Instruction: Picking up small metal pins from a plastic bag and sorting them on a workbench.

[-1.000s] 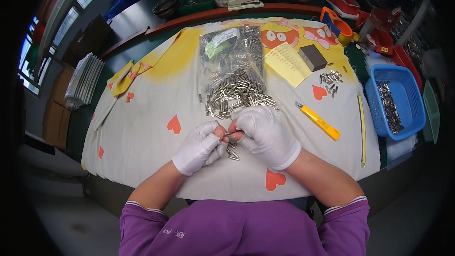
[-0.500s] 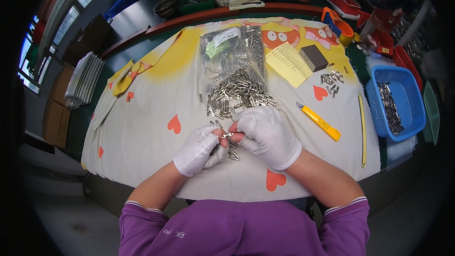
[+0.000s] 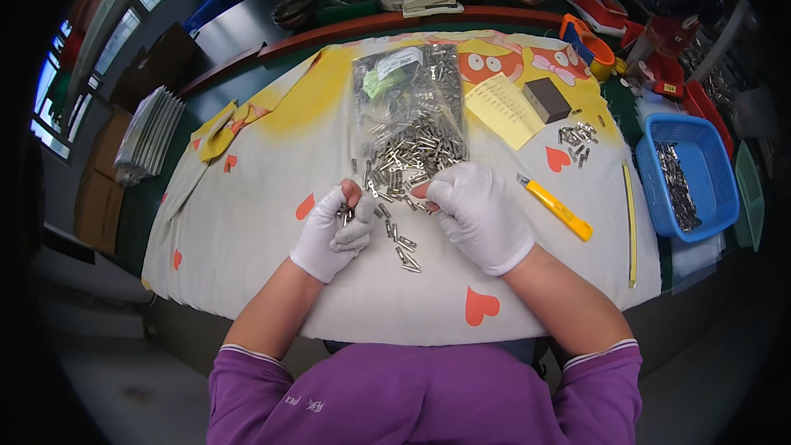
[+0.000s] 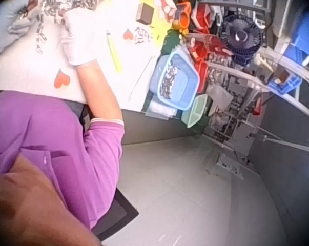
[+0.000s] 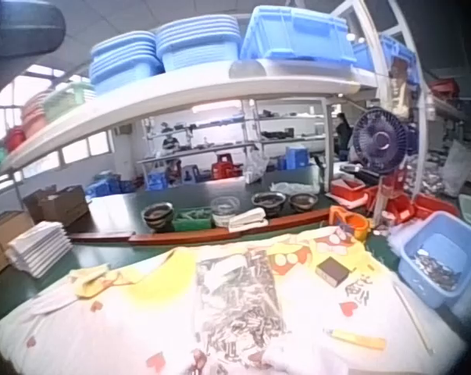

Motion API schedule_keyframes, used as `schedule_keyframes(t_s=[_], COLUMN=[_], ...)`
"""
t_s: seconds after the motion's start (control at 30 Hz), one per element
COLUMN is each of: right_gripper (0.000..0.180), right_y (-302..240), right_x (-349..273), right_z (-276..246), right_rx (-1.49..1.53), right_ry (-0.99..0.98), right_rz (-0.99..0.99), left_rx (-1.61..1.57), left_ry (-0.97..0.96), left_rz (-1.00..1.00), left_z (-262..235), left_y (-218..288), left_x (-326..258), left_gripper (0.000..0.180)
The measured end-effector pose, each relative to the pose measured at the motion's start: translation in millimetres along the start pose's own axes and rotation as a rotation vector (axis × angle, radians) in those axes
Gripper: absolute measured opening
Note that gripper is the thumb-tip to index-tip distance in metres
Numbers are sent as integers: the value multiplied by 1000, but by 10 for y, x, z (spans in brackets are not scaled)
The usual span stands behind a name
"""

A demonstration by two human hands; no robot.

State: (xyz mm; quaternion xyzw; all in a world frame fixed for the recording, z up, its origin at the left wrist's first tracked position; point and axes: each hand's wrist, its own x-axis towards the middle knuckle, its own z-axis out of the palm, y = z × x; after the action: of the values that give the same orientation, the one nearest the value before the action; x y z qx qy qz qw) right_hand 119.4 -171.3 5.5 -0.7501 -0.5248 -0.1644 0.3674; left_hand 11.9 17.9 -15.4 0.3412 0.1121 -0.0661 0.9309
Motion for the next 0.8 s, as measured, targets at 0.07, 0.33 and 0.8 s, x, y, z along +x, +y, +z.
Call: schedule_keyframes(t_s=[0.07,0.33,0.8], right_gripper=[14,8,10], right_y=[-3,-209,-167], right_x=[23,216,214], right_z=[-2,203,264], right_rx=[-23,-125,108], right_ry=[-94,-380,-574], right_rz=[-4,-37,34], left_rx=[-134,-144,-118], left_ry=[61,199,95], left_rz=[46,149,177], left_z=[-64,-77,-88], left_y=[28,105,86], left_x=[23,56,59], left_gripper=[26,26,26])
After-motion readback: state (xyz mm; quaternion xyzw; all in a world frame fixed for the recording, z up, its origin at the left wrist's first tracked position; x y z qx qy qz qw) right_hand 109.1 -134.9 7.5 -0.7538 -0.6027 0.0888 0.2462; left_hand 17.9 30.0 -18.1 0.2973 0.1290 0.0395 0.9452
